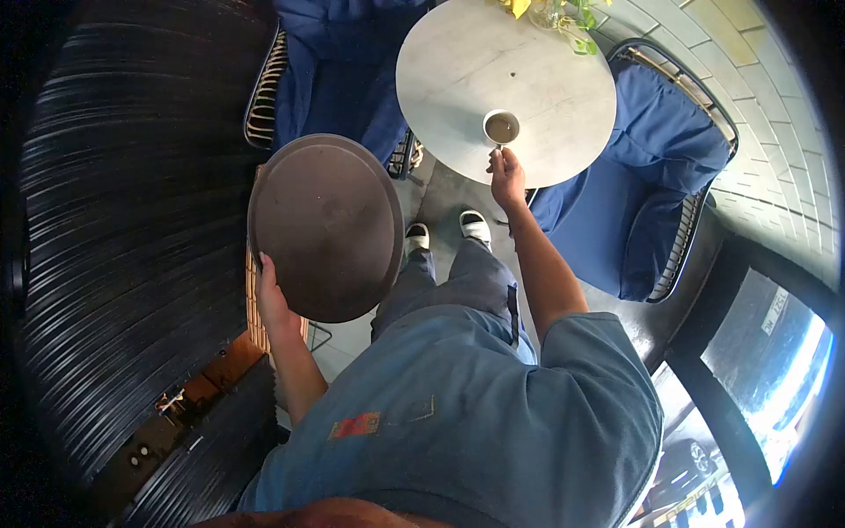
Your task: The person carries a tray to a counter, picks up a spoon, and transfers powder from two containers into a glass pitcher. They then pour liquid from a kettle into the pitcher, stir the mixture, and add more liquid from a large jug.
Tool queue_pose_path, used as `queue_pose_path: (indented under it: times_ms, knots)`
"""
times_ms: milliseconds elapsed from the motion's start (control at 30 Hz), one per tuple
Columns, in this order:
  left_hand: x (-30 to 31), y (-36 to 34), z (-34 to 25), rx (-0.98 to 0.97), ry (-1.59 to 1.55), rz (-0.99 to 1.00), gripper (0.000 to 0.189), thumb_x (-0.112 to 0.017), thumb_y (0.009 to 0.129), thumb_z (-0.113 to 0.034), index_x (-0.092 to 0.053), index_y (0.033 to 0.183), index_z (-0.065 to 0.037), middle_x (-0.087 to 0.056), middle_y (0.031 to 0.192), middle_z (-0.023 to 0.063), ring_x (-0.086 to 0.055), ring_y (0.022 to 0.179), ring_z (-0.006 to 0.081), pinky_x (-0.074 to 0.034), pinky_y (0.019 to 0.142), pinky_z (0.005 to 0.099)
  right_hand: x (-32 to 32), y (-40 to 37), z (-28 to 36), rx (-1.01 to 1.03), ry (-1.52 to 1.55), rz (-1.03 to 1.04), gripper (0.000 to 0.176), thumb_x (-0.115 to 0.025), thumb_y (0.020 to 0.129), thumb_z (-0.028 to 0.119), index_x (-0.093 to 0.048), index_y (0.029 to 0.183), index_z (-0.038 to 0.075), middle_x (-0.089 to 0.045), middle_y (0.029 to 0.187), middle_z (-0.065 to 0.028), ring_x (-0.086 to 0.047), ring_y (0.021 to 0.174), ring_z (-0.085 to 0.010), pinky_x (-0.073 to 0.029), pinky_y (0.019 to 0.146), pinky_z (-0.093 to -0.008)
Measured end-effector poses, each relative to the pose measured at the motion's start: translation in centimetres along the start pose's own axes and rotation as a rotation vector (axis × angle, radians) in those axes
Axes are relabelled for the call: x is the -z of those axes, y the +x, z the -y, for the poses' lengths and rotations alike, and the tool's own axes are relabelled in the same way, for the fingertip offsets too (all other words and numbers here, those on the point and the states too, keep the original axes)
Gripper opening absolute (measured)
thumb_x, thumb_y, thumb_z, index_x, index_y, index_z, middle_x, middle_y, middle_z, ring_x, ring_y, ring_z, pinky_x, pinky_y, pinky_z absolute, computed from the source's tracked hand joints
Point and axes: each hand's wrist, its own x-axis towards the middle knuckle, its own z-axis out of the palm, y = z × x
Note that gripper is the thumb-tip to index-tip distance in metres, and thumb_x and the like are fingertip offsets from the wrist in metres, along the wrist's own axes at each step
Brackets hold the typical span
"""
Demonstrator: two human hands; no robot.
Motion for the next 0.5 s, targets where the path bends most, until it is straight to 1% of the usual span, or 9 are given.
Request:
queue_pose_path:
  times_ms: [67, 100, 167, 300, 367, 400, 467, 500]
  knots:
    - [0.5, -1.1, -0.4, 0.056, -0.088, 0.035, 0.059, -0.049, 0.094, -0.037, -0.036, 0.136, 0.003, -0.043, 0.136, 0.0136, -0.044, 0.121, 0.0255, -0.036, 0.101, 0.0352, -0.2, -0.9, 0.6, 0.000, 0.043, -0.021, 0.029, -0.046, 0.095, 0.026, -0.055, 0.087, -0.001, -0.060, 0.075, -0.0095, -0.062, 0.070, -0.0164, -0.048, 0.066, -0.0307]
    - [-0.6, -0.7, 0.3, 0.037, -0.118, 0.039, 0.059, -0.049, 0.094, -0.037, -0.036, 0.136, 0.003, -0.043, 0.136, 0.0136, -0.044, 0.121, 0.0255, -0.036, 0.101, 0.0352, 0.3, 1.1, 0.8, 0.035, 0.040, -0.017, 0.029, -0.046, 0.095, 0.026, -0.055, 0.087, -0.001, -0.060, 0.075, -0.0095, -0.062, 0.070, -0.0164, -0.048, 0.066, -0.0307]
    - [-0.6, -1.6, 0.5, 0.073, -0.153, -0.012, 0.058, -0.048, 0.095, -0.036, -0.036, 0.135, 0.003, -0.043, 0.135, 0.0145, -0.045, 0.120, 0.0260, -0.037, 0.100, 0.0359, 0.7, 0.6, 1.2, 0.021, -0.019, 0.002, 0.028, -0.046, 0.095, 0.025, -0.055, 0.089, -0.001, -0.060, 0.075, -0.0095, -0.062, 0.070, -0.0167, -0.048, 0.066, -0.0308]
    - [0.7, -2.7, 1.4, 0.039, -0.121, -0.090, 0.056, -0.048, 0.095, -0.034, -0.037, 0.135, 0.003, -0.043, 0.135, 0.0150, -0.045, 0.120, 0.0256, -0.038, 0.100, 0.0365, 0.5, 0.8, 1.3, 0.024, 0.019, 0.052, 0.029, -0.046, 0.095, 0.026, -0.055, 0.090, -0.001, -0.061, 0.076, -0.0105, -0.063, 0.070, -0.0173, -0.048, 0.067, -0.0318]
    - [2.0, -2.7, 2.8, 0.004, -0.167, -0.060, 0.054, -0.049, 0.095, -0.032, -0.038, 0.134, 0.003, -0.044, 0.134, 0.0150, -0.046, 0.120, 0.0252, -0.039, 0.099, 0.0368, 0.9, 0.8, 1.6, -0.065, -0.070, 0.088, 0.031, -0.049, 0.094, 0.027, -0.051, 0.098, -0.004, -0.061, 0.084, -0.0140, -0.063, 0.071, -0.0193, -0.048, 0.067, -0.0331]
    - [2.0, -3.3, 2.8, 0.008, -0.176, -0.073, 0.054, -0.049, 0.095, -0.032, -0.038, 0.134, 0.003, -0.044, 0.134, 0.0150, -0.046, 0.120, 0.0252, -0.039, 0.099, 0.0368, 0.9, 0.5, 2.0, -0.062, -0.077, 0.103, 0.031, -0.049, 0.094, 0.027, -0.051, 0.098, -0.004, -0.061, 0.084, -0.0140, -0.063, 0.071, -0.0193, -0.048, 0.067, -0.0331]
    - [1.9, -4.4, 2.7, 0.016, -0.251, -0.075, 0.051, -0.049, 0.095, -0.030, -0.039, 0.133, 0.002, -0.046, 0.132, 0.0141, -0.047, 0.119, 0.0249, -0.038, 0.099, 0.0365, 0.6, -0.2, 2.8, -0.089, 0.010, -0.033, 0.039, -0.053, 0.092, 0.029, -0.046, 0.108, -0.006, -0.057, 0.096, -0.0191, -0.061, 0.081, -0.0240, -0.047, 0.073, -0.0354]
    - [2.3, -4.7, 3.2, 0.016, -0.268, -0.094, 0.051, -0.049, 0.095, -0.030, -0.039, 0.133, 0.002, -0.046, 0.132, 0.0141, -0.047, 0.119, 0.0249, -0.038, 0.099, 0.0365, 0.7, -0.5, 2.3, -0.080, 0.001, -0.011, 0.039, -0.053, 0.092, 0.029, -0.046, 0.108, -0.006, -0.057, 0.096, -0.0191, -0.061, 0.081, -0.0240, -0.047, 0.073, -0.0354]
